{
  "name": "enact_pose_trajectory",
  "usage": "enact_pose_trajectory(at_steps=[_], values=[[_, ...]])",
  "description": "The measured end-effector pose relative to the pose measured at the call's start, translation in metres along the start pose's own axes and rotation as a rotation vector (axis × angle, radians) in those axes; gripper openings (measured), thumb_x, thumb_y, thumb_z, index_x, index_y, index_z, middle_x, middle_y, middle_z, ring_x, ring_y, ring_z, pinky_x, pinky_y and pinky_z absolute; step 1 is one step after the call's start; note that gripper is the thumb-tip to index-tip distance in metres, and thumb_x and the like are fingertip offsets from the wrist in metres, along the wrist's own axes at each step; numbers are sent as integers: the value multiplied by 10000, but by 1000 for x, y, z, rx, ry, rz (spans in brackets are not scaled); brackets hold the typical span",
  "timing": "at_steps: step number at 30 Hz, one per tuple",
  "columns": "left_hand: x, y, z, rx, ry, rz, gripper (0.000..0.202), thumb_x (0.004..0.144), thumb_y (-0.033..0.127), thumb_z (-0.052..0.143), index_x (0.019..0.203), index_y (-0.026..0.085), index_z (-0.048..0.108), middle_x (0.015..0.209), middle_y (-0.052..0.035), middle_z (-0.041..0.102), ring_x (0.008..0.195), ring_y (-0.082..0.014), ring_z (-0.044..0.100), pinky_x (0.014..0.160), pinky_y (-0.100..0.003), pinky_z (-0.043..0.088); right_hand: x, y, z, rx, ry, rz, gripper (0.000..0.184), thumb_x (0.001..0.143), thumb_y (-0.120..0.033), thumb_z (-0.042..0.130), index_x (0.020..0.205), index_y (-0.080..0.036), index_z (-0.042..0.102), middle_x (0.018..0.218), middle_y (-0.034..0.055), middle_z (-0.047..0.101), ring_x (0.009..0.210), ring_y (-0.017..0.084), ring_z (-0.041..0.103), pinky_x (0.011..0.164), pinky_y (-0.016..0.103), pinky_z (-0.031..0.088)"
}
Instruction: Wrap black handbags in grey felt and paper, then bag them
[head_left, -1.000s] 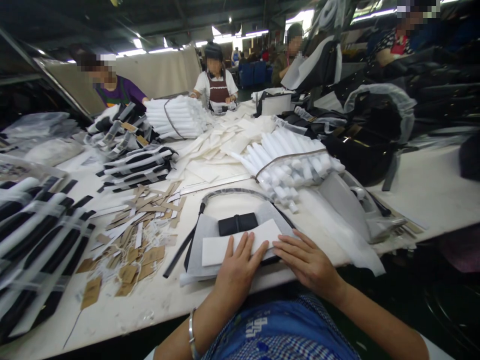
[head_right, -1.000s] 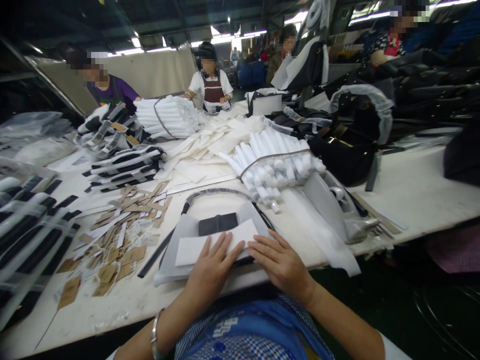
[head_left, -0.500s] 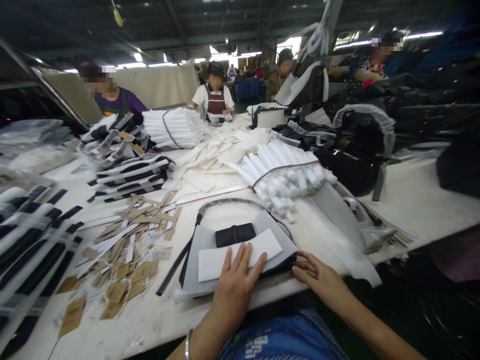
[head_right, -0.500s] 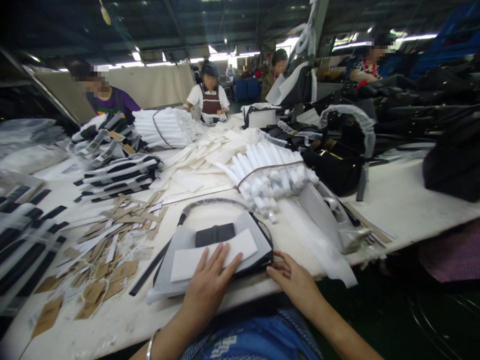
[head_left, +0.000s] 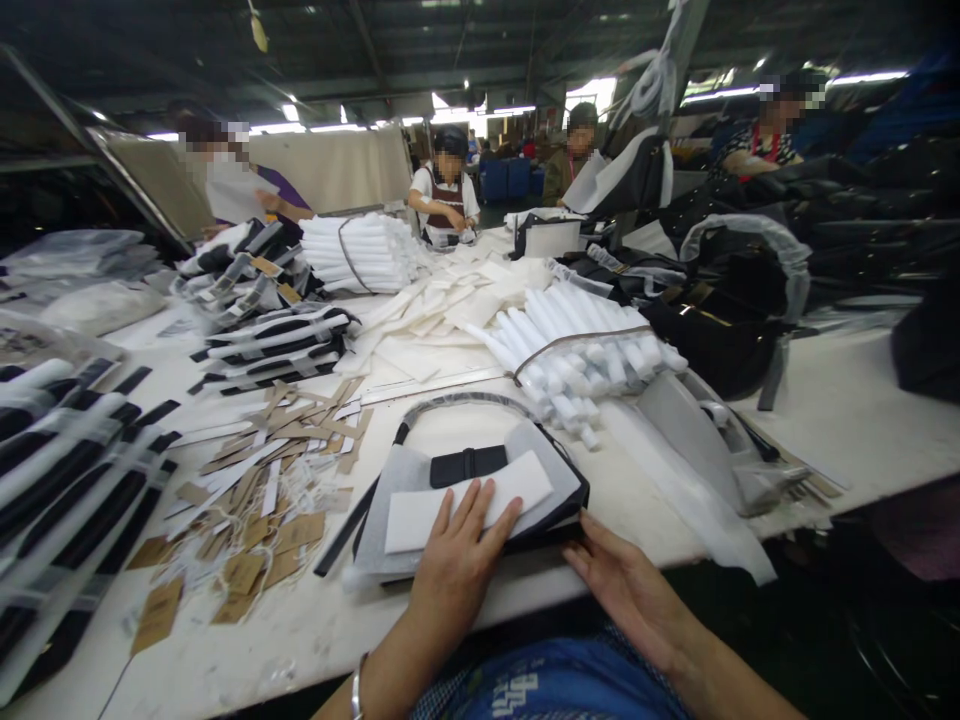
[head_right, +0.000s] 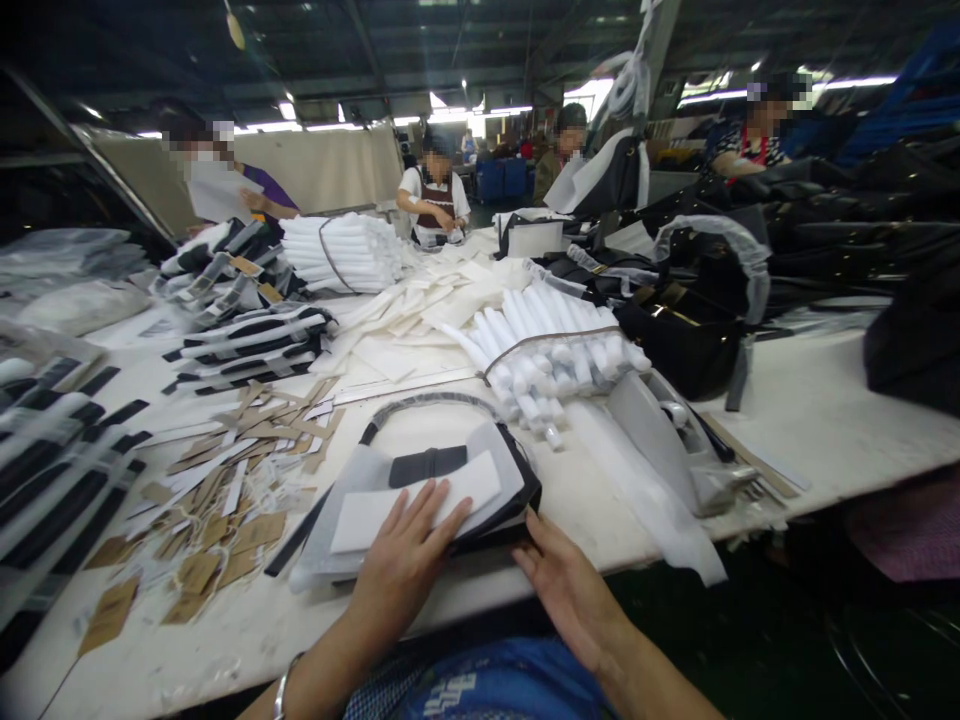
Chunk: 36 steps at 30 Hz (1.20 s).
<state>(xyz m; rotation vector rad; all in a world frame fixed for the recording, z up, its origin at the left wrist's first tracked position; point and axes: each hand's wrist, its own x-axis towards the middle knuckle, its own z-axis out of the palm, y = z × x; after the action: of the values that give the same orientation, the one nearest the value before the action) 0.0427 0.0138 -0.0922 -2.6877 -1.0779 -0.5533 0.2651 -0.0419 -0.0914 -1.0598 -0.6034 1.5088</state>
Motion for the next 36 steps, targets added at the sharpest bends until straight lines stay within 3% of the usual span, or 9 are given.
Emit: enact_pose_trajectory(at_steps=[5,10,18,22,24,26,29,32,36], values=[[-3,-3,0,57,-1,9,579,981,163,458,1529,288,318,1535,-96,430,1420,-288,393,1109,-518,402,-1,-17,7,-84,-39,35,292,901,-397,639,1146,-245,688,1281,58,675,1156,238,651,1055,439,505],[-2,-2,1,63,-2,-13,696,933,449,589,1535,240,311,1565,-115,371,1434,-319,362,1117,-538,386,-1,-30,22,-97,31,29,306,873,-415,669,1086,-199,704,1230,93,700,1106,246,675,1027,453,526],[-2,-6,10,113,142,-45,596,983,220,471,1548,200,283,1537,-125,415,1420,-314,386,1102,-505,406,-3,-37,34,-71,-37,-55,277,873,-373,672,1085,-199,712,1175,71,717,1088,232,681,1012,420,540],[0,-14,9,117,126,-44,661,957,183,492,1564,202,231,1545,-115,402,1427,-310,372,1110,-498,409,5,-52,-16,-718,-90,-256,315,928,-417,591,1132,-213,716,1128,77,737,1073,257,683,1007,480,529],[0,-16,9,126,134,-44,663,958,168,475,1568,207,217,1550,-108,396,1429,-308,370,1115,-498,404,13,-63,-60,-1169,103,-555,263,938,-378,564,1036,-220,749,1109,90,743,1082,276,674,1030,503,502],[1,-18,11,137,149,-36,652,964,153,447,1569,212,212,1549,-98,399,1424,-303,379,1115,-494,404,21,-74,-106,-1511,293,-746,301,963,-289,484,1112,-173,718,1184,133,708,1116,289,653,1023,506,502],[1,-19,14,162,174,-12,630,967,146,418,1565,213,233,1544,-91,410,1416,-297,396,1126,-482,394,29,-84,-152,-1866,447,-749,352,926,-125,422,1161,-130,684,1210,170,685,1075,310,649,933,495,535],[0,-21,18,184,184,3,611,968,161,428,1556,224,272,1543,-80,416,1416,-292,397,1166,-475,343,32,-83,-162,-1953,466,-702,375,873,-31,430,1100,-152,704,1071,137,732,923,289,665,809,429,551],[-1,-21,22,172,204,1,641,947,119,440,1554,244,279,1540,-65,423,1417,-281,394,1210,-465,268,31,-83,-148,-2023,486,-681,266,890,-68,496,924,-190,730,820,76,725,795,246,670,676,332,514]])
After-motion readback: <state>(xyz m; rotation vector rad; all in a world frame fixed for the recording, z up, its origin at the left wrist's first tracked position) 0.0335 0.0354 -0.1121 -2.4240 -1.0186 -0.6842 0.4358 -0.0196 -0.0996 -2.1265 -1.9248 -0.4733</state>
